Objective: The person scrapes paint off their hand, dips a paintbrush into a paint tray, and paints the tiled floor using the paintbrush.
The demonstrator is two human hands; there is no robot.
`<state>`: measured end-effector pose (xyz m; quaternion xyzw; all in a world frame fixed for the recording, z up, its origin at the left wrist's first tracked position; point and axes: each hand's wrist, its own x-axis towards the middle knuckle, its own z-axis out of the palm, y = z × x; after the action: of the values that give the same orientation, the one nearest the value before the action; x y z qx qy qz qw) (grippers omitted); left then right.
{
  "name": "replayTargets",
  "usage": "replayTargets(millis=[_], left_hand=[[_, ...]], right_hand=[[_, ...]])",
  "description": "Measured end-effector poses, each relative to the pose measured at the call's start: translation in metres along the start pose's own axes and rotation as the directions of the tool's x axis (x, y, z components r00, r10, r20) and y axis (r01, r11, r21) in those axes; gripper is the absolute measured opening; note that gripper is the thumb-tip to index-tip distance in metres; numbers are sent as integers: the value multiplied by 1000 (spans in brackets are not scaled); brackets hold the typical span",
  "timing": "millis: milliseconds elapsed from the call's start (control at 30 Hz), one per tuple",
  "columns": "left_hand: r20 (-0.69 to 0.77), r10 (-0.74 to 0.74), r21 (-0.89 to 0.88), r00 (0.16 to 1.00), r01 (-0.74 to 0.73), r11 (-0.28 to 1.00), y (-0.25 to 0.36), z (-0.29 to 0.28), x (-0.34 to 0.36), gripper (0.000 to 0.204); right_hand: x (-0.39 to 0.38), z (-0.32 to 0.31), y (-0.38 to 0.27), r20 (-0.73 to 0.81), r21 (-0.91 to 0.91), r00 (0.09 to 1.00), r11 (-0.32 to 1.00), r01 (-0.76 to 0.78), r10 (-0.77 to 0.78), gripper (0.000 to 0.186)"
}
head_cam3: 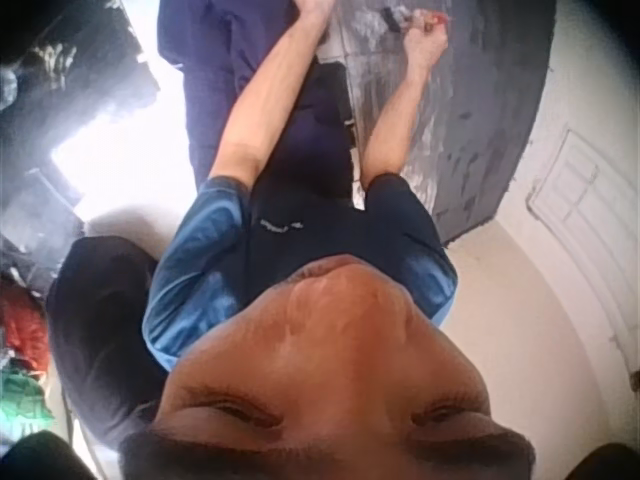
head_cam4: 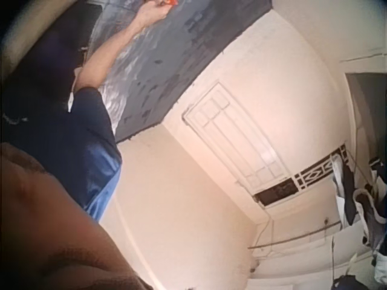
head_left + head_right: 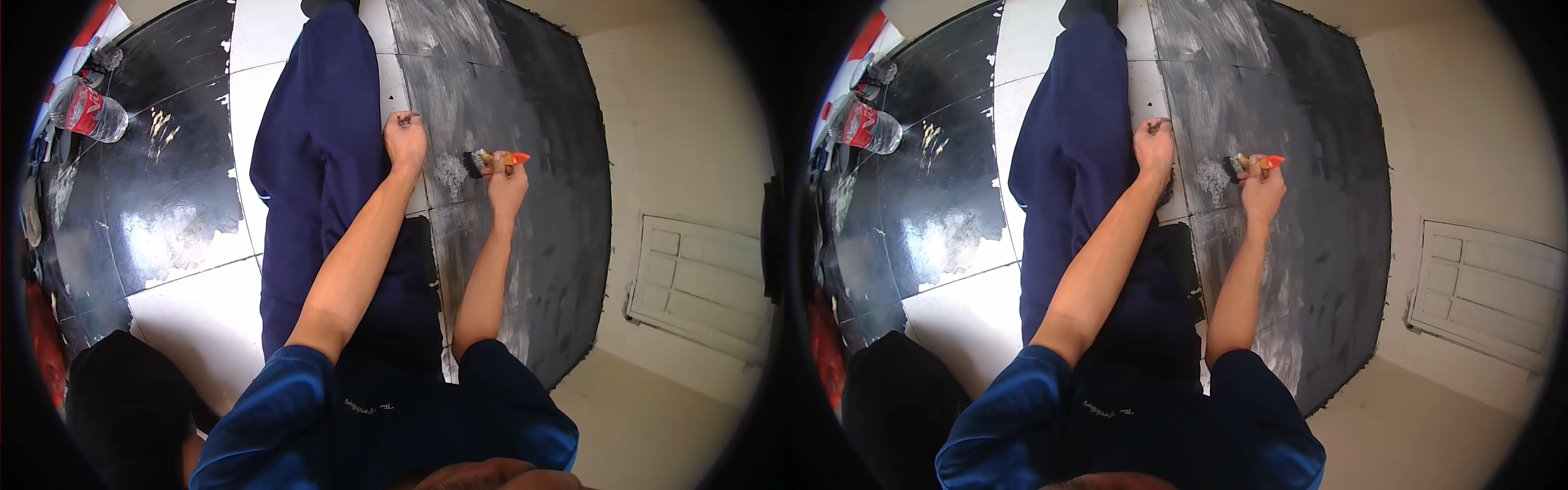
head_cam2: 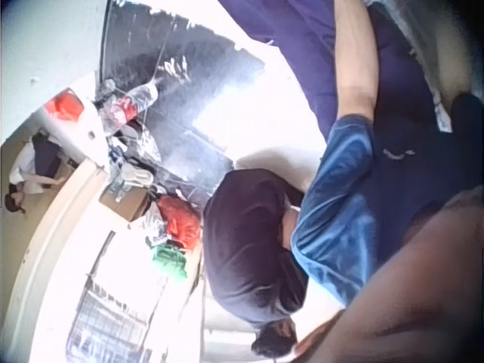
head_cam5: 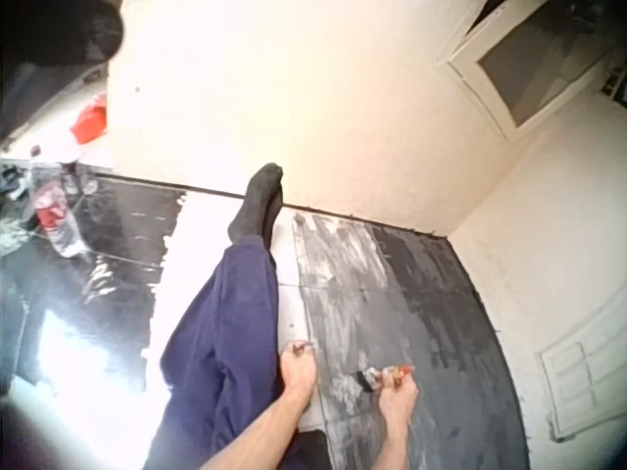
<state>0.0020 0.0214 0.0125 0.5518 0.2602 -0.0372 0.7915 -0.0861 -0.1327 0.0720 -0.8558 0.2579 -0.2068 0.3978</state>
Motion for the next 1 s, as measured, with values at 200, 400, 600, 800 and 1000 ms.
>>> replayTargets(millis=[200, 400, 600, 800, 1000], left_hand=[[-14, 74, 42, 997, -74, 996, -4, 8, 7, 14], [2, 53, 6, 999, -53, 999, -13, 3, 11, 13], [-4, 35, 56, 999, -34, 998, 2, 2, 2, 14], [5, 57, 116, 998, -57, 992, -5, 9, 5, 14], [-7, 28, 69, 1000, -27, 997, -3, 5, 6, 13]], right_hand=[[-8, -6, 15, -36, 185, 999, 982, 31, -24, 24], [-13, 10, 19, 55, 35, 997, 998, -51, 49, 18], [-18, -32, -6, -108, 265, 994, 964, 29, -1, 22], [-30, 2, 61, 9, 148, 992, 981, -125, 125, 23], [-17, -26, 33, -128, 204, 989, 978, -48, 75, 26]])
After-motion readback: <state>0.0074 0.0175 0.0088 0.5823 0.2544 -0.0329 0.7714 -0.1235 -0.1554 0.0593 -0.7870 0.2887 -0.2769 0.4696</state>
